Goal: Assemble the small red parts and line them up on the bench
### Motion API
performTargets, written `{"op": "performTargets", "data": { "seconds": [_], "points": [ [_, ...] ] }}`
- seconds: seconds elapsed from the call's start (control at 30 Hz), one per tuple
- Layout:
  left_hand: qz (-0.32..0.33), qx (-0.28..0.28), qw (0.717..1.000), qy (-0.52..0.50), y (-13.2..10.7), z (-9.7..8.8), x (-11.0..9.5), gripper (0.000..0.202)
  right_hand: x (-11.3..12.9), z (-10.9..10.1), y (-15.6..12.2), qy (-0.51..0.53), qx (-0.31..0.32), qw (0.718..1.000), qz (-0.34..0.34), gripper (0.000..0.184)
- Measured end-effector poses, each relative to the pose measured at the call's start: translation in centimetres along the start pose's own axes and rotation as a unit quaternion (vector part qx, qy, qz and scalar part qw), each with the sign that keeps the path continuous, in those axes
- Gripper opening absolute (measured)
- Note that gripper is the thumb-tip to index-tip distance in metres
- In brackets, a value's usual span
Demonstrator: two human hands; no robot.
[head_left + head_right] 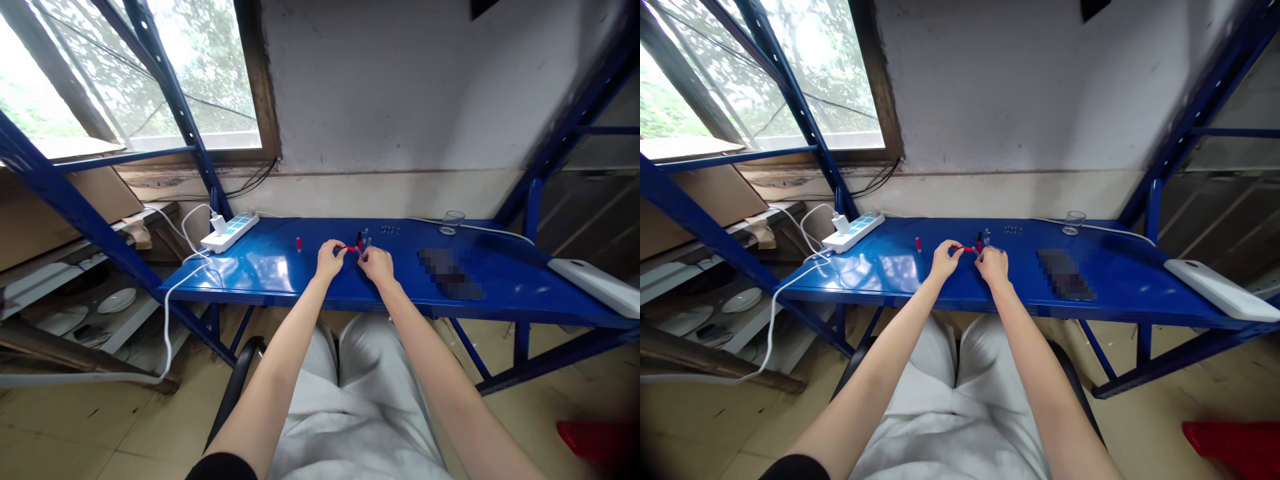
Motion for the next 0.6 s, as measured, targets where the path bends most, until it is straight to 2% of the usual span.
{"op": "performTargets", "data": {
  "seconds": [0.17,0.33,0.6],
  "points": [
    [-0.007,-0.017,0.999,-0.029,0.01,-0.09,-0.01,0.005,-0.27,0.17,0.05,-0.013,-0.002,1.0,0.022,0.01],
    [-0.008,-0.029,0.999,-0.041,0.0,-0.12,0.01,0.005,-0.12,0.21,0.09,-0.025,0.001,1.0,0.013,0.011],
    [0.033,-0.023,0.999,-0.015,-0.18,-0.04,-0.37,0.013,0.33,-0.31,-0.14,-0.034,0.004,0.999,-0.004,0.012]
  ]
}}
Point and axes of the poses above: each hand's wrist, its own y-axis towards the middle knuckle, its own z-axis out of the palm, x = y × z, the point moved 5 cm from there along y, towards the middle knuckle, and after that the axes turned 5 degrees about -y, right-handed, at the moved point
